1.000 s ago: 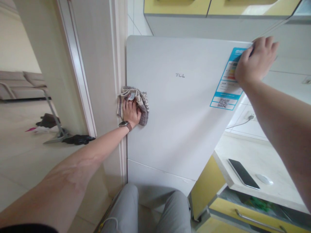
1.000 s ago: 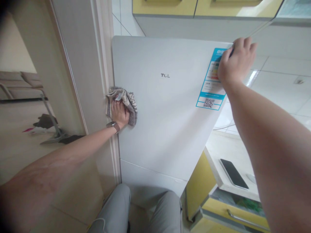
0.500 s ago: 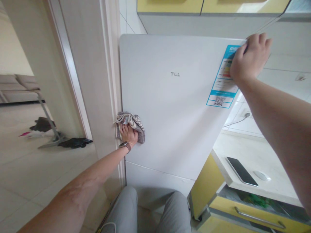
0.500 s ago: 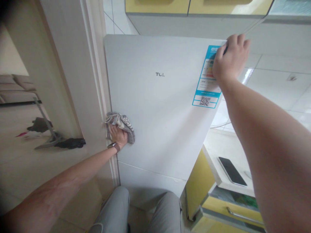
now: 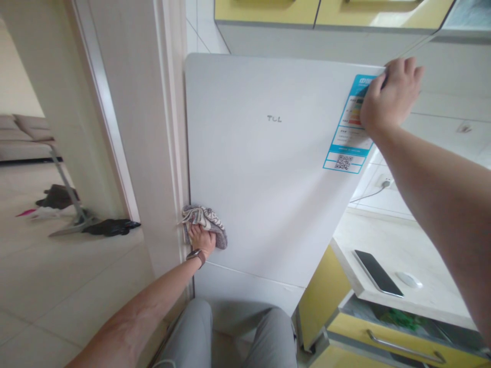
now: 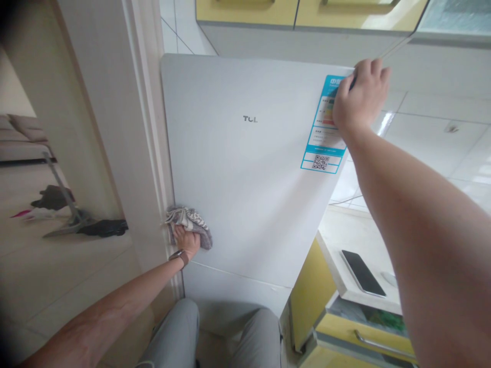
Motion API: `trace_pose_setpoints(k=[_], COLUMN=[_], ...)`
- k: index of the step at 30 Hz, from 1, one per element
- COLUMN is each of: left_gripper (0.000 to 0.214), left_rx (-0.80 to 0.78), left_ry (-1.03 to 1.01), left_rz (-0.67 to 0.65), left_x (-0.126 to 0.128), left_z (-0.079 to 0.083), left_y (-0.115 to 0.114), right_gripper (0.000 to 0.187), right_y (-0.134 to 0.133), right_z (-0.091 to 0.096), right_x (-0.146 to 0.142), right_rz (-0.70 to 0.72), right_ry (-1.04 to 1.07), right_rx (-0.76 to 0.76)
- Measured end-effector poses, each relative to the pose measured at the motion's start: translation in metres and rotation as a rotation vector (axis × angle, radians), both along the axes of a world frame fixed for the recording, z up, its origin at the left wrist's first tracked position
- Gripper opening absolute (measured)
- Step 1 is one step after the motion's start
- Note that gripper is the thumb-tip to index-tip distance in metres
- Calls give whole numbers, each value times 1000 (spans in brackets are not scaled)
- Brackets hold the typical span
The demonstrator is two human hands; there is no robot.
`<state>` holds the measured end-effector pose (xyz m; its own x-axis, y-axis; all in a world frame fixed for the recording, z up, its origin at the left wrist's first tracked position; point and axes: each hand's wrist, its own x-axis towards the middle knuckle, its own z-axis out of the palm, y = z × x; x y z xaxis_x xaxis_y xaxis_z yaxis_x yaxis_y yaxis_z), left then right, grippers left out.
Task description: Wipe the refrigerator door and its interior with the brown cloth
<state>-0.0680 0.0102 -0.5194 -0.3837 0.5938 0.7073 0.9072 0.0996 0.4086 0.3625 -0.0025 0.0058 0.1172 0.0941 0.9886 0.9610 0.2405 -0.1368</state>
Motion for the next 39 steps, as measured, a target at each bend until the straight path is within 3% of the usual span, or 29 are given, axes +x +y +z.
trace_pose_setpoints(k=[5, 11, 15, 20, 26, 29, 31, 35, 37, 39], left_gripper=[53, 53, 51, 43, 42, 44, 36, 31, 31, 34], left_rx=[-8, -410, -500, -520, -452, -370, -312, -156, -72, 33], left_ry=[80, 226, 253, 323, 428, 490, 560, 753, 810, 821], left_rz=[58, 103, 16, -151, -348, -460, -592, -870, -888, -808], left_x=[4, 13, 26, 47, 81, 95, 98, 94, 92, 93], left_z=[-22, -44, -50, -45, -36, -14, 14, 96, 142, 189], left_y=[-5, -19, -34, -52, -60, -57, -52, -41, -38, -36], right_gripper=[14, 8, 8, 8, 7, 10, 12, 19, 21, 22], right_y=[-1, -9, -7, -3, 3, 8, 11, 15, 14, 10], right_z=[0, -1, -1, 0, 1, 3, 4, 4, 3, 1], right_x=[-1, -3, -3, -1, 3, 5, 7, 9, 9, 6], right_rz=[40, 98, 95, 103, 89, 22, -25, -60, -62, -61], right_ry=[17, -10, 9, 4, 0, -3, -5, -19, -22, -17], right_rx=[1, -1, 11, 32, 42, 46, 56, 74, 69, 58])
